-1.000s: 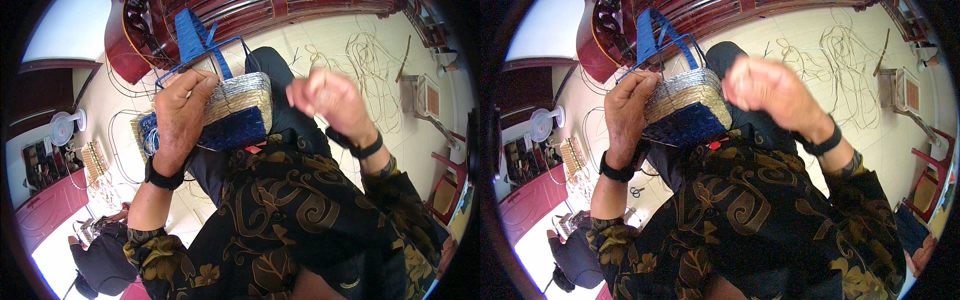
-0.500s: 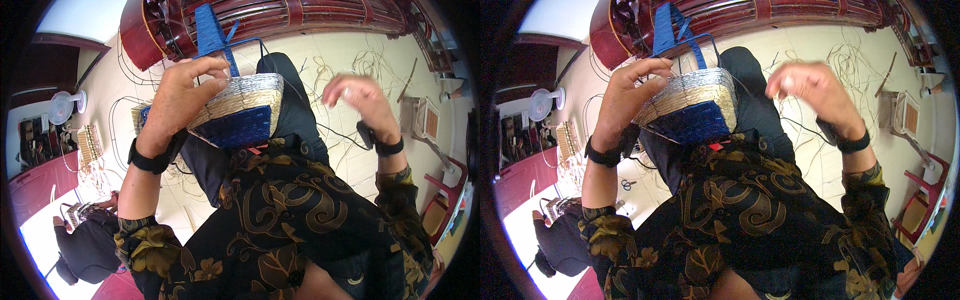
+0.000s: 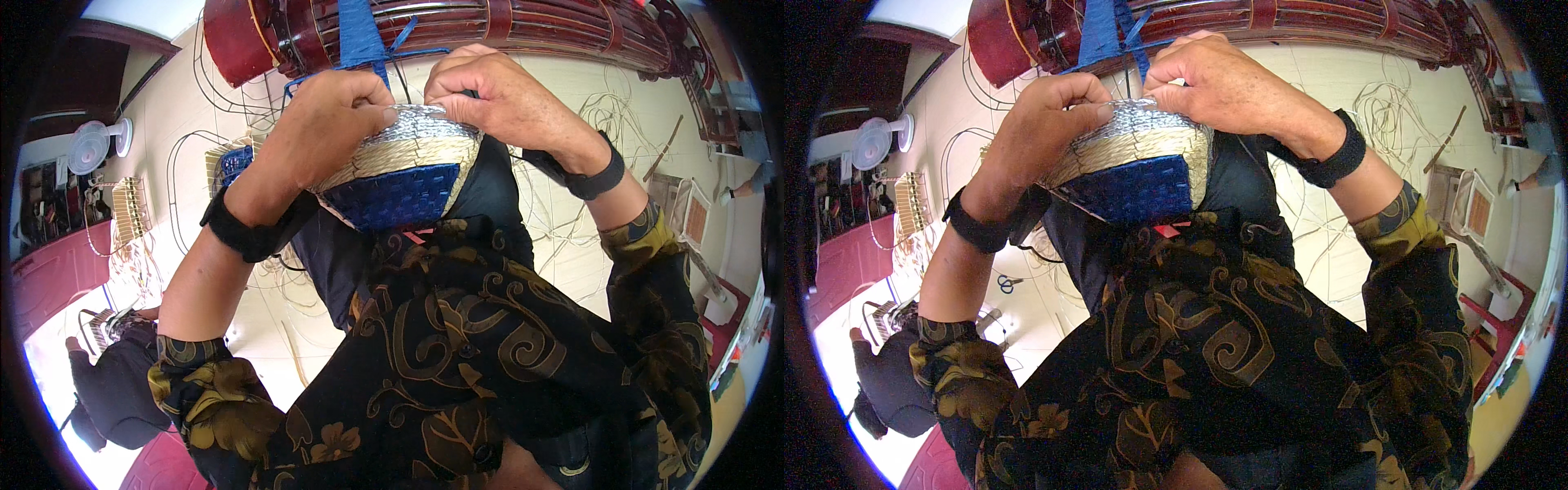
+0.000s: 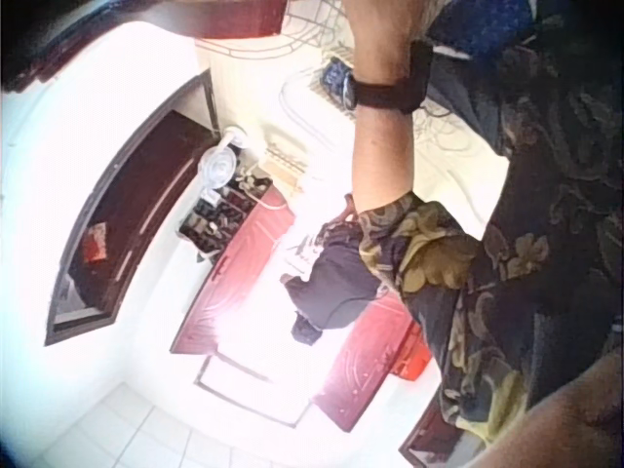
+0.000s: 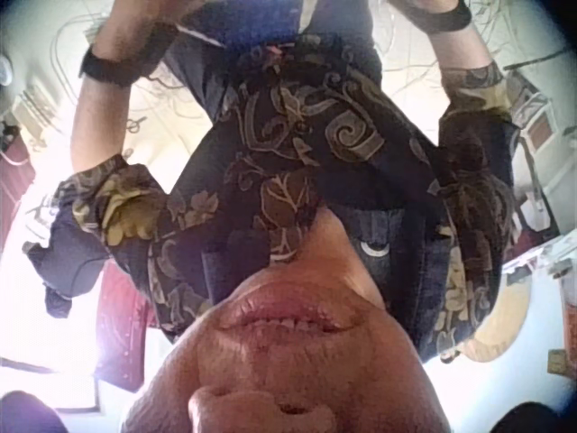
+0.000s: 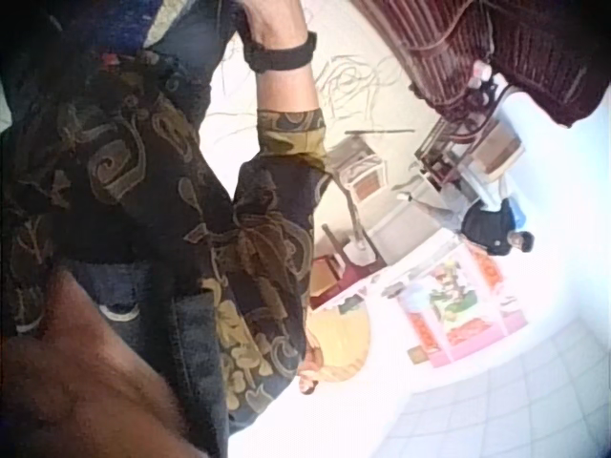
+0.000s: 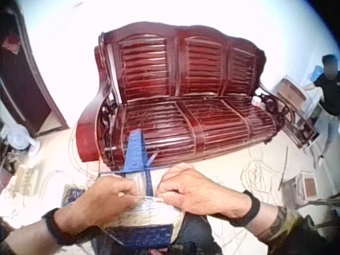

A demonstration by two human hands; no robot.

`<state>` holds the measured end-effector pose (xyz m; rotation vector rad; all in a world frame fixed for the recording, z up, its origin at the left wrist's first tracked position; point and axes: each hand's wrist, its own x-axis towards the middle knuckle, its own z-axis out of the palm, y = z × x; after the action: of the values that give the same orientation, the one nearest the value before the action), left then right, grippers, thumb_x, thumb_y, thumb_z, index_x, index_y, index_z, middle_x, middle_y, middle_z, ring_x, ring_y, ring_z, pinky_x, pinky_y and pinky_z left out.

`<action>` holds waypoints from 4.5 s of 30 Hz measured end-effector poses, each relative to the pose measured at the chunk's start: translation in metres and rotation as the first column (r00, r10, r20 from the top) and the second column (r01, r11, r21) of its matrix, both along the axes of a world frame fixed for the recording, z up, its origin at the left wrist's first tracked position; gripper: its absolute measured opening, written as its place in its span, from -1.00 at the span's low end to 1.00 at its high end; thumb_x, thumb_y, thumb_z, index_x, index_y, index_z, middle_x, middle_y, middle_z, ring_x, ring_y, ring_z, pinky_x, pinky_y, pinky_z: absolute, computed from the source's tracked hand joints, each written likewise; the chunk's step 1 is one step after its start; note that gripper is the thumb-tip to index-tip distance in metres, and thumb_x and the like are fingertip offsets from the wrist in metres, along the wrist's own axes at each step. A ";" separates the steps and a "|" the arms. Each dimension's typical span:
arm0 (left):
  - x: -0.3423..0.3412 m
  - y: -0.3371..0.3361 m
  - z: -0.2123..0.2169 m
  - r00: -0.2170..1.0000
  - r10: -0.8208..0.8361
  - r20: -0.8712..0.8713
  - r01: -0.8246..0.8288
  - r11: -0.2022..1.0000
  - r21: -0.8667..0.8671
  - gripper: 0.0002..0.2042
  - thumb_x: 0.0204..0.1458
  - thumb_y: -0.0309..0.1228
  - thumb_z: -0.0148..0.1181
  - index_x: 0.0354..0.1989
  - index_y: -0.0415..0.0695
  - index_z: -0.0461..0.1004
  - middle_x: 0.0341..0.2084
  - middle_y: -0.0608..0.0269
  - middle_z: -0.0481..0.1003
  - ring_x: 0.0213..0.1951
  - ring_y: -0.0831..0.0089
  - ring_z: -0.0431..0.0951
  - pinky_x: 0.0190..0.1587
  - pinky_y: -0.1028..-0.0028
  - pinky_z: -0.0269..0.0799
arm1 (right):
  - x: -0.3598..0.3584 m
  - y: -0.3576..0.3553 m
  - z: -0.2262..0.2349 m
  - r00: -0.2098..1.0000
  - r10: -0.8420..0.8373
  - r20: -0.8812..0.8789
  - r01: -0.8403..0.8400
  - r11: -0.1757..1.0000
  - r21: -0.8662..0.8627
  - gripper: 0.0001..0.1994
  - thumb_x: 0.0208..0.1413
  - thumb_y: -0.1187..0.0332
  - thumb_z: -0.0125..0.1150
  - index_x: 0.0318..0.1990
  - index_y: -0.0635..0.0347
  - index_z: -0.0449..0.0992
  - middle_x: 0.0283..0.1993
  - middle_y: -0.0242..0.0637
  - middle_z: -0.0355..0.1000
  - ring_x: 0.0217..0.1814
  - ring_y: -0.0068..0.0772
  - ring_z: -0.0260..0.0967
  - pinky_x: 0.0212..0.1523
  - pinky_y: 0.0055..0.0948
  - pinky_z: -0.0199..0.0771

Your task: The person weaves the top edge and handle of a blue and white woven basket, threading materials through the frame and using shears to trim excess material.

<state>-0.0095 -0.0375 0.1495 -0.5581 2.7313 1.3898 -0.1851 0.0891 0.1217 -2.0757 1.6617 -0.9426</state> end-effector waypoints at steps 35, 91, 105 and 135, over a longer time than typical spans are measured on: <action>0.001 0.017 -0.015 0.923 0.285 -0.257 -0.301 0.953 -0.023 -0.89 -0.05 -0.49 0.01 -0.53 -0.27 0.37 -0.67 0.11 0.42 -0.55 0.31 0.46 -0.44 0.45 0.35 | 0.019 0.014 -0.002 0.961 -0.133 0.242 0.110 0.988 0.105 -0.83 -0.06 0.31 0.17 -0.47 0.23 0.44 -0.49 -0.22 0.38 -0.38 -0.26 0.31 -0.33 -0.39 0.27; 0.002 0.004 0.014 0.994 -0.041 -0.101 0.053 0.992 0.117 -0.92 -0.13 -0.54 0.13 -0.45 -0.27 0.48 -0.58 0.35 0.44 -0.45 0.63 0.41 -0.35 0.63 0.31 | 0.004 0.003 0.031 0.805 -0.168 0.569 -0.289 0.726 0.624 -0.88 -0.10 0.49 0.23 -0.36 0.29 0.52 -0.47 -0.40 0.46 -0.42 -0.67 0.32 -0.38 -0.62 0.31; -0.023 -0.003 0.024 0.986 -0.094 0.140 0.067 0.980 0.186 -0.90 -0.11 -0.53 0.10 -0.39 -0.22 0.42 -0.58 0.41 0.41 -0.47 0.71 0.38 -0.38 0.68 0.29 | 0.002 0.008 0.021 0.654 -0.247 0.715 -0.356 0.734 0.579 -0.92 -0.03 0.48 0.19 -0.37 0.29 0.50 -0.47 -0.51 0.41 -0.40 -0.74 0.27 -0.35 -0.68 0.28; 0.001 0.019 0.014 0.966 -0.093 -0.242 0.073 0.993 -0.092 -0.91 -0.22 -0.62 0.14 -0.47 -0.30 0.43 -0.44 0.19 0.44 -0.31 0.43 0.44 -0.20 0.51 0.31 | 0.000 0.009 0.038 0.747 -0.187 0.638 -0.373 0.676 0.635 -0.93 -0.05 0.49 0.19 -0.39 0.29 0.50 -0.47 -0.47 0.42 -0.40 -0.71 0.29 -0.35 -0.66 0.29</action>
<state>-0.0083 -0.0183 0.1635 -0.2851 2.9768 1.4200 -0.1854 0.0979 0.1601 -1.0608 1.1985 -0.6680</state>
